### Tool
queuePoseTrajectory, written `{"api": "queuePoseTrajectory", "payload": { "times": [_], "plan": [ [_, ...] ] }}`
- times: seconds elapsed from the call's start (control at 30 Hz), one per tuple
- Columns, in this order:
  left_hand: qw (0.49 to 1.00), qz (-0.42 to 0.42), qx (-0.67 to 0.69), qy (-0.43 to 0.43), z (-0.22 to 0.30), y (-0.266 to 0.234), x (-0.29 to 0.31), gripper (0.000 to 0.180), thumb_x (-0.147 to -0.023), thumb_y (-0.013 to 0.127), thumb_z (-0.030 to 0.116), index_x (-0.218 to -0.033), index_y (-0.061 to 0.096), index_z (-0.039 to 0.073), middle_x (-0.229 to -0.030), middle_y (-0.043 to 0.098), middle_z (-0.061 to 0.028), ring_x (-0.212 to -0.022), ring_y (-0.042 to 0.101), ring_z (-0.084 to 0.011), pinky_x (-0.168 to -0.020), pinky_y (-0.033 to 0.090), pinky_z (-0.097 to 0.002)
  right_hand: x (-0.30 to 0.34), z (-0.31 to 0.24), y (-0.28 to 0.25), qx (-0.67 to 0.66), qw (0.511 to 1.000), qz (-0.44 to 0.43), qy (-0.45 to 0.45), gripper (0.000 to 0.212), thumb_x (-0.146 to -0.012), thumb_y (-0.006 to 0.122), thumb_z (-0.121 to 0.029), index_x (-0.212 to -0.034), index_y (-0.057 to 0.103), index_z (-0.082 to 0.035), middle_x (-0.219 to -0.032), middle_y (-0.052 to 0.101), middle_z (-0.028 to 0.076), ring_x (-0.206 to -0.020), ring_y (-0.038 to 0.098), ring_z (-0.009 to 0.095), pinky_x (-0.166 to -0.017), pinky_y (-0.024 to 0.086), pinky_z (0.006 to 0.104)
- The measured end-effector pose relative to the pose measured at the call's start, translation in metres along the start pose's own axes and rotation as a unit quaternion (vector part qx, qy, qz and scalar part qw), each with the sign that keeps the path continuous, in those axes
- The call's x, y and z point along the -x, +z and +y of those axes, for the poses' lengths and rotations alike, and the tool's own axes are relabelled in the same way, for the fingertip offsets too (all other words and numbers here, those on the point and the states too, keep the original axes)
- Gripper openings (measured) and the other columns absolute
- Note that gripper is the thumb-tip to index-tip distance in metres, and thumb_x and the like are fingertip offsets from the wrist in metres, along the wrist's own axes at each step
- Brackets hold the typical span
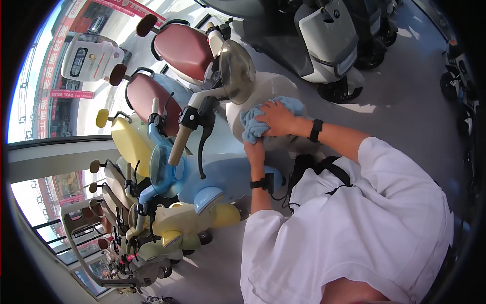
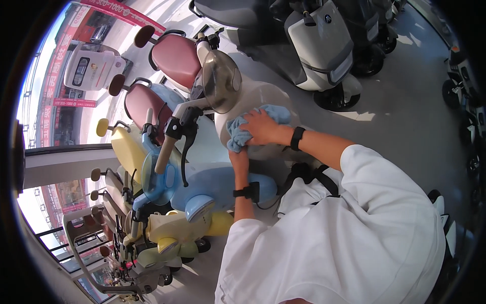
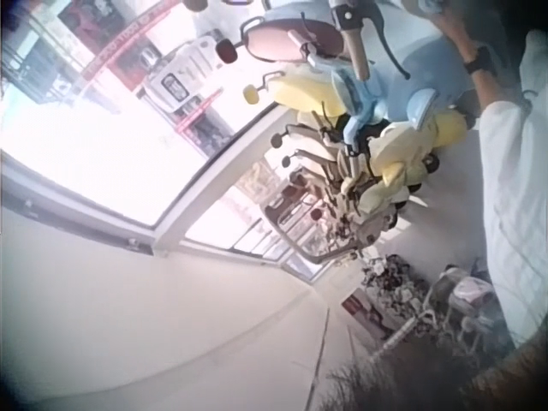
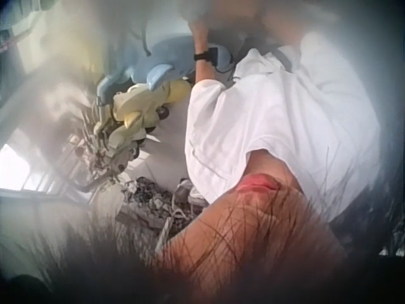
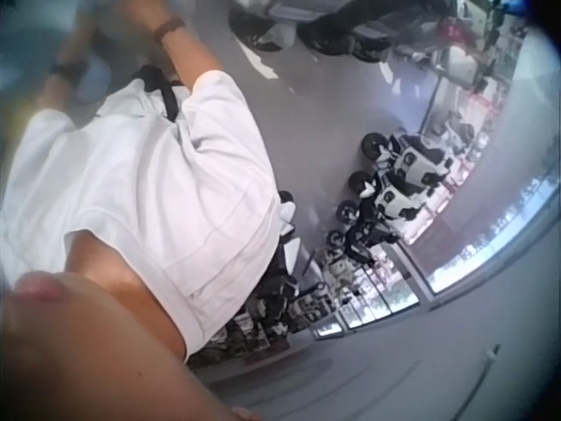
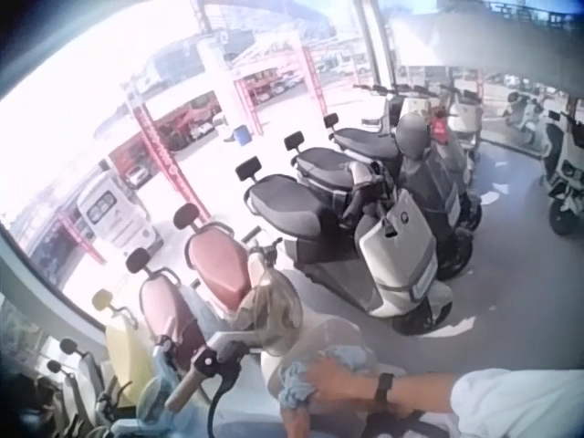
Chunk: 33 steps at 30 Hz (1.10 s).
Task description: The person wipes the seat and frame of a three-wheeled vehicle with a cloth. They then move to several electric scooters, wiping the mirrors, handlebars, instrument panels, and seats one at a time.
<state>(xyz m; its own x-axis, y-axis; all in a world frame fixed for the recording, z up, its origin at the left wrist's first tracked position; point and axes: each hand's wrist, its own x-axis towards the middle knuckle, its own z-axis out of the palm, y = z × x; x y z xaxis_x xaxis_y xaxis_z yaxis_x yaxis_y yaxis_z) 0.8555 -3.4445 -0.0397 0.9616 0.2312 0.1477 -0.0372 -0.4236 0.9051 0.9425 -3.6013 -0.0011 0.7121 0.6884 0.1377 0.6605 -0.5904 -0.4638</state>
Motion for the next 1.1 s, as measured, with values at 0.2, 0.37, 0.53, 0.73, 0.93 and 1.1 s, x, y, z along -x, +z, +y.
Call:
{"api": "queuePoseTrajectory", "payload": {
  "times": [0.2,0.37,0.53,0.73,0.93,1.1],
  "plan": [
    [0.998,-0.031,-0.046,0.025,0.007,0.02,-0.05,0.031,-0.079,0.069,0.012,-0.109,0.063,0.004,-0.11,0.063,-0.0183,-0.101,0.059,-0.0405,-0.087,0.047,-0.0447,-0.017,0.055,0.008,-0.165,0.98,-0.078,0.072,0.048,-0.078,0.072,-0.036,-0.118,0.064,-0.01,-0.119,0.06,0.017,-0.113,0.056,0.036,-0.096,0.044,0.0465],
    [0.992,-0.022,-0.121,0.009,0.032,0.04,-0.054,0.05,-0.071,0.075,0.018,-0.116,0.057,0.005,-0.111,0.061,-0.0162,-0.1,0.057,-0.0411,-0.085,0.048,-0.0476,0.019,0.07,0.005,-0.283,0.946,0.102,0.12,0.041,-0.074,0.076,-0.012,-0.112,0.061,-0.003,-0.11,0.063,0.018,-0.104,0.059,0.038,-0.091,0.048,0.0411],
    [0.989,-0.08,-0.114,0.053,0.044,0.025,-0.054,0.052,-0.069,0.076,0.014,-0.116,0.057,0.005,-0.108,0.06,-0.016,-0.102,0.056,-0.0409,-0.084,0.048,-0.0456,0.032,0.061,-0.022,-0.193,0.967,0.062,0.157,0.054,-0.068,0.08,-0.015,-0.117,0.06,-0.004,-0.115,0.061,0.018,-0.106,0.059,0.039,-0.091,0.049,0.0416],
    [0.966,0.073,-0.107,0.226,0.105,-0.004,-0.074,0.054,-0.075,0.073,0.003,-0.127,0.057,0.007,-0.124,0.059,-0.0145,-0.115,0.055,-0.0372,-0.098,0.045,-0.0428,-0.009,0.028,-0.076,-0.231,0.954,0.183,0.05,0.055,-0.066,0.08,-0.01,-0.117,0.06,-0.006,-0.115,0.058,0.018,-0.106,0.058,0.039,-0.09,0.05,0.0411],
    [0.918,0.186,-0.249,0.246,0.117,0.012,-0.131,0.052,-0.077,0.072,0.006,-0.126,0.057,0.008,-0.139,0.047,-0.0172,-0.129,0.042,-0.0462,-0.108,0.037,-0.0502,-0.089,0.056,-0.058,-0.175,0.951,0.245,-0.07,0.066,-0.076,0.071,-0.017,-0.135,0.045,-0.005,-0.142,0.038,0.023,-0.131,0.037,0.044,-0.111,0.032,0.0503],
    [0.9,0.152,-0.36,0.194,0.13,0.032,-0.171,0.058,-0.07,0.072,0.006,-0.125,0.057,0.012,-0.139,0.046,-0.0149,-0.131,0.04,-0.0447,-0.109,0.036,-0.0533,-0.118,0.095,-0.06,-0.214,0.938,0.255,-0.099,0.062,-0.077,0.068,-0.014,-0.134,0.046,-0.004,-0.141,0.039,0.022,-0.131,0.039,0.042,-0.111,0.034,0.0466]
  ]
}}
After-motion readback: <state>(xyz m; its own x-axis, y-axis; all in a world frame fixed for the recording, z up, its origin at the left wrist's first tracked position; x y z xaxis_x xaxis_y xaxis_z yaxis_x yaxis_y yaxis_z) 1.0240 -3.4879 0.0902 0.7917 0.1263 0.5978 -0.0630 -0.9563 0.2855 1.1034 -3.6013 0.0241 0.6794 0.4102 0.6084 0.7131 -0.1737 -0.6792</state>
